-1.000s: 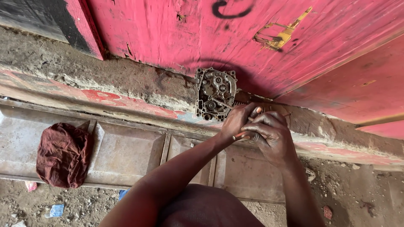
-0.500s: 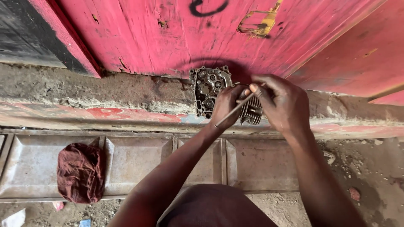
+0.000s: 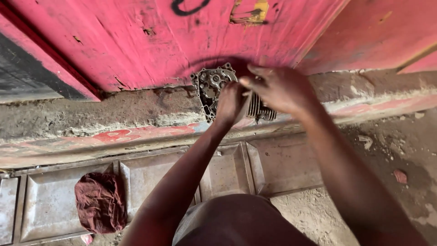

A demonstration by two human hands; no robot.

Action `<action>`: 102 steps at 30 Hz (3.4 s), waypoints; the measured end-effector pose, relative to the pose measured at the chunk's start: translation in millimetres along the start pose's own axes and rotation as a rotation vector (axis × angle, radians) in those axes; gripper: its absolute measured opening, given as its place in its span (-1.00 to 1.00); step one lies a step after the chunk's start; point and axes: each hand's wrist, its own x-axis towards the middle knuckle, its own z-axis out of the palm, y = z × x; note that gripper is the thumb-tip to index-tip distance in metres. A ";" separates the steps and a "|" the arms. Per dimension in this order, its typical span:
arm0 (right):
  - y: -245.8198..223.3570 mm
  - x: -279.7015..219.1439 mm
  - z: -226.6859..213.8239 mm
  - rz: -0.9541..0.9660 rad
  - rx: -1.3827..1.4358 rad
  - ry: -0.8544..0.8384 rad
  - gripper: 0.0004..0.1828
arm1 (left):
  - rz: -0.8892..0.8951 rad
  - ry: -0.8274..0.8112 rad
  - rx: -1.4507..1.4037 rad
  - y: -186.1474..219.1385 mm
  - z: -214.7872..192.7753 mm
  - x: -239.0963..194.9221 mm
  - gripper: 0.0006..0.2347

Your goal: Inspecting and manipulating internal components of a motorcycle engine casing using a tool and hands.

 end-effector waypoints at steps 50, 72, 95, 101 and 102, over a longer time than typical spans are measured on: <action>-57.5 25.5 -9.8 0.120 -0.390 -0.237 -0.51 | -0.125 0.073 -0.034 12.3 -67.2 11.2 -0.66; -102.7 18.8 -15.7 0.052 -0.332 -0.478 -0.45 | -0.193 0.137 -0.062 27.5 -88.2 24.5 -0.79; -16.6 69.6 24.2 -0.208 -0.220 0.053 -0.55 | -0.195 -0.157 -0.173 19.1 -86.1 32.6 -0.72; -18.9 48.6 51.1 -0.442 -0.046 0.180 -0.54 | -0.176 -0.150 -0.166 26.7 -88.1 28.9 -0.74; -18.8 44.4 51.5 -0.561 -0.111 0.179 -0.59 | -0.170 -0.149 -0.164 27.9 -87.9 28.3 -0.74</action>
